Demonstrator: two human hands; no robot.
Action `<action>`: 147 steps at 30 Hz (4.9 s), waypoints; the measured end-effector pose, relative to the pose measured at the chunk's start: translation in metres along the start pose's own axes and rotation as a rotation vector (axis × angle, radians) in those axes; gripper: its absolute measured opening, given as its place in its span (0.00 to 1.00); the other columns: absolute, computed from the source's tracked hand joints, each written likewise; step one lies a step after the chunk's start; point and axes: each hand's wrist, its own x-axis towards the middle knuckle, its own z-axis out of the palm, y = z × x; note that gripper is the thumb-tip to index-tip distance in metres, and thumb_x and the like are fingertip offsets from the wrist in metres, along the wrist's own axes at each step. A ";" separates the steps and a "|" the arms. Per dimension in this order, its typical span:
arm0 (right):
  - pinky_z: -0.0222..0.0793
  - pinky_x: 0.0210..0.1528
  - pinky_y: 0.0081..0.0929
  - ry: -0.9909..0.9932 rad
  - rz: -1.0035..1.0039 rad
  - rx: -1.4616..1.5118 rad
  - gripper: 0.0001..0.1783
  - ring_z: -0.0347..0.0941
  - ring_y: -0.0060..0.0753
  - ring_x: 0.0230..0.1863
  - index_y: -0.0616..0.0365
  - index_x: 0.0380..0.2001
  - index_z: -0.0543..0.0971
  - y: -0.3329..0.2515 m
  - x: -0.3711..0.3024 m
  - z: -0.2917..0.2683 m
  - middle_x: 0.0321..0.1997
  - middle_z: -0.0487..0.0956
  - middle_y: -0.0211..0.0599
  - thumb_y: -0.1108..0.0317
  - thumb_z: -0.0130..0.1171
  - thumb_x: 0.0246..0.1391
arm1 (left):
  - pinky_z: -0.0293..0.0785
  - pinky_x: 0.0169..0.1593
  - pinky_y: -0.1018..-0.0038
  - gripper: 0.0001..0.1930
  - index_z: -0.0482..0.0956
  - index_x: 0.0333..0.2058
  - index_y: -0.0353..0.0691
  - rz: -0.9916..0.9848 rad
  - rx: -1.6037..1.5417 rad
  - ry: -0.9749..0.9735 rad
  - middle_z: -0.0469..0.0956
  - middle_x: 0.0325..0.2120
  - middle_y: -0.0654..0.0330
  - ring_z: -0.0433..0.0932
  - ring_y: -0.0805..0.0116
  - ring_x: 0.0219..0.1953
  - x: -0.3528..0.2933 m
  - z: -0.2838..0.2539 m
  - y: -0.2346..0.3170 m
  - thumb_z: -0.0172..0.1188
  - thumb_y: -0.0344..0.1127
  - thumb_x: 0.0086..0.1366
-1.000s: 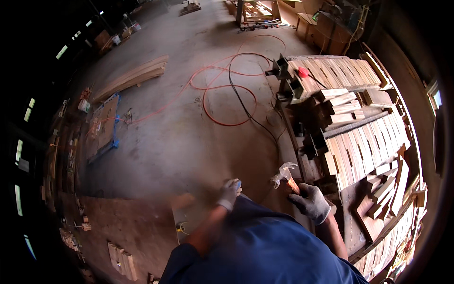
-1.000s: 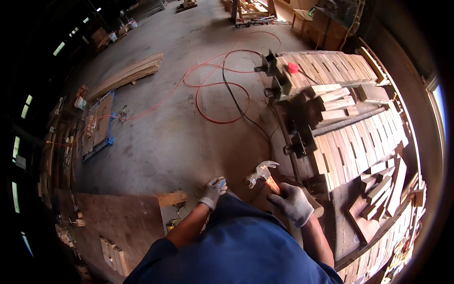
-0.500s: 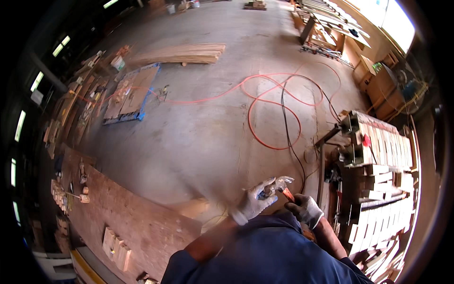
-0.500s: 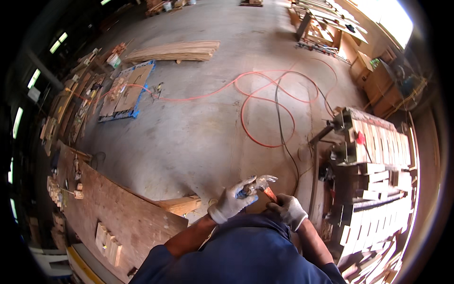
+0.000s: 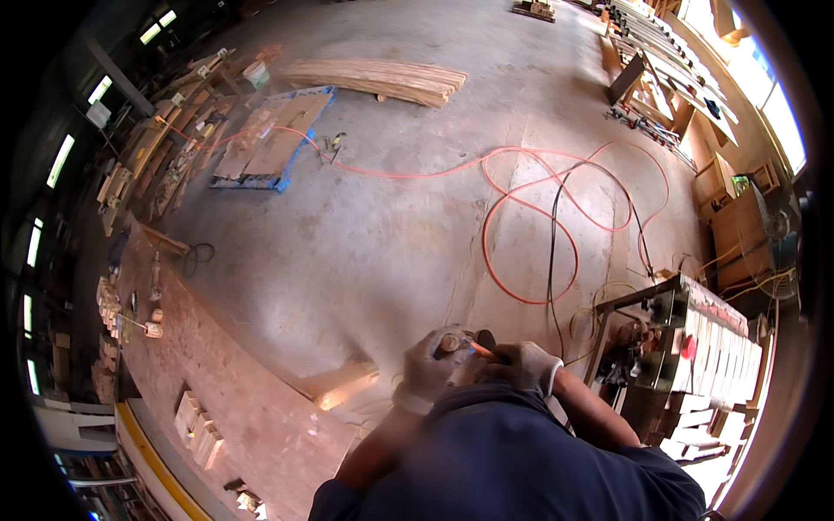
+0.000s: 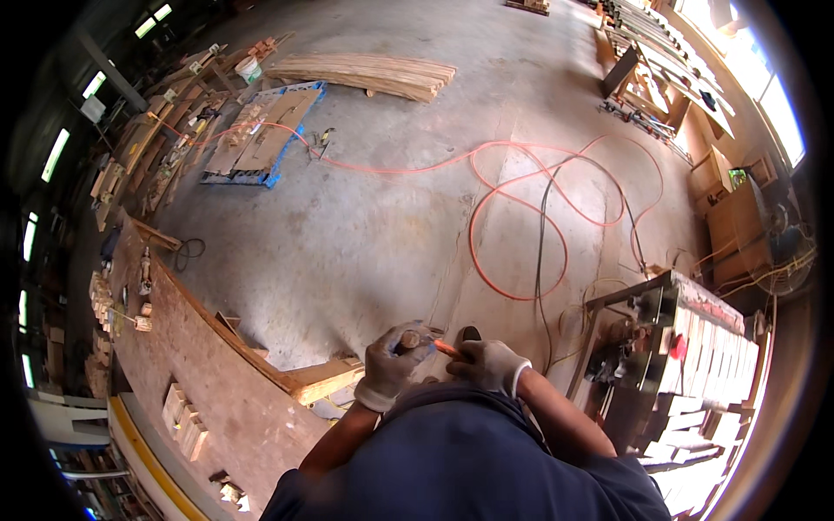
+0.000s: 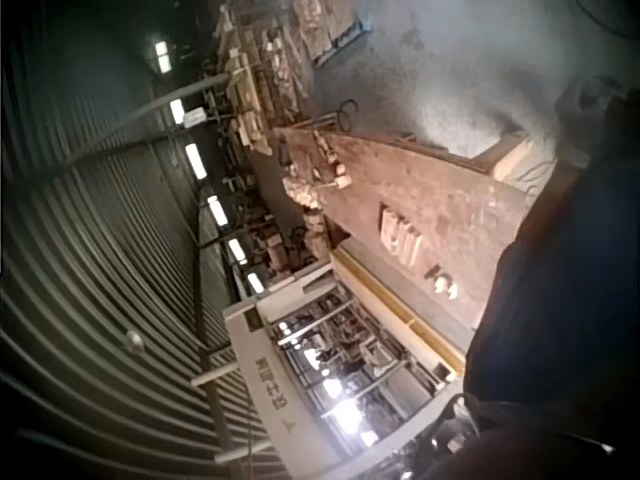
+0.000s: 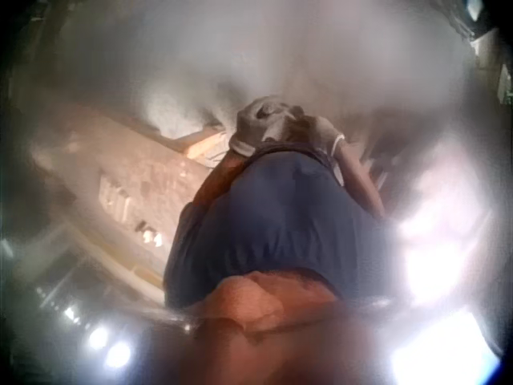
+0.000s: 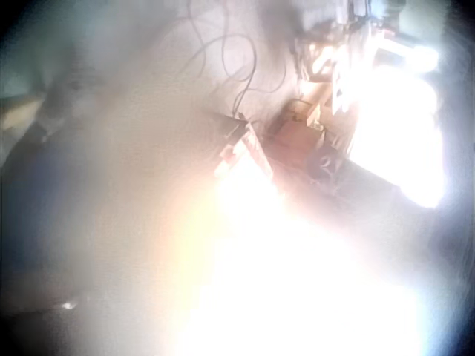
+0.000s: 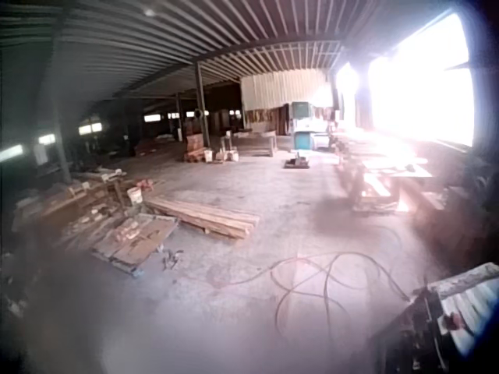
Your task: The person assembles wooden components on a workbench, using a hammer to secure pieces and a chisel to adjust joints. They move between workstations to retrieve materials and tools, eventually stacking finished wooden blocks on a pallet.
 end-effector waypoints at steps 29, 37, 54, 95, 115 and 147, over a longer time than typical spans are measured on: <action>0.77 0.51 0.48 -0.292 -0.148 -0.738 0.29 0.84 0.56 0.46 0.57 0.40 0.86 -0.208 0.257 -0.040 0.39 0.87 0.50 0.39 0.64 0.59 | 0.75 0.25 0.75 0.14 0.83 0.50 0.33 0.208 0.114 0.753 0.87 0.38 0.59 0.82 0.75 0.29 0.082 -0.235 -0.008 0.57 0.37 0.78; 0.77 0.53 0.48 -0.415 -0.228 -0.807 0.29 0.83 0.58 0.46 0.59 0.38 0.85 -0.302 0.319 0.037 0.38 0.86 0.53 0.39 0.64 0.57 | 0.69 0.26 0.78 0.16 0.84 0.52 0.30 -0.205 -0.471 1.005 0.86 0.32 0.60 0.72 0.80 0.24 0.044 -0.335 -0.030 0.55 0.39 0.80; 0.75 0.56 0.47 -0.842 -0.581 -1.119 0.33 0.83 0.55 0.51 0.57 0.43 0.84 -0.458 0.498 0.106 0.43 0.86 0.52 0.34 0.57 0.63 | 0.76 0.35 0.82 0.22 0.78 0.57 0.25 -0.083 -0.395 1.436 0.88 0.40 0.59 0.79 0.81 0.34 0.064 -0.420 -0.051 0.70 0.28 0.69; 0.75 0.40 0.45 -0.995 -0.824 -1.022 0.23 0.82 0.50 0.33 0.64 0.32 0.81 -0.620 0.526 0.320 0.29 0.82 0.55 0.50 0.66 0.60 | 0.81 0.43 0.70 0.25 0.74 0.63 0.26 0.534 -1.024 1.631 0.83 0.41 0.57 0.82 0.67 0.39 0.006 -0.553 -0.107 0.60 0.41 0.78; 0.76 0.45 0.48 -0.950 -0.829 -1.182 0.18 0.84 0.56 0.41 0.60 0.39 0.83 -0.630 0.517 0.392 0.36 0.85 0.54 0.54 0.65 0.59 | 0.82 0.36 0.72 0.15 0.81 0.53 0.32 0.048 -1.136 1.974 0.84 0.33 0.58 0.83 0.66 0.31 -0.135 -0.476 -0.248 0.63 0.35 0.75; 0.75 0.60 0.47 -1.004 -0.847 -1.355 0.29 0.81 0.56 0.57 0.59 0.51 0.83 -0.680 0.826 0.299 0.53 0.84 0.55 0.44 0.61 0.60 | 0.65 0.23 0.78 0.15 0.79 0.54 0.38 -0.359 -0.139 1.806 0.79 0.34 0.66 0.71 0.81 0.24 0.112 -0.777 -0.081 0.62 0.28 0.70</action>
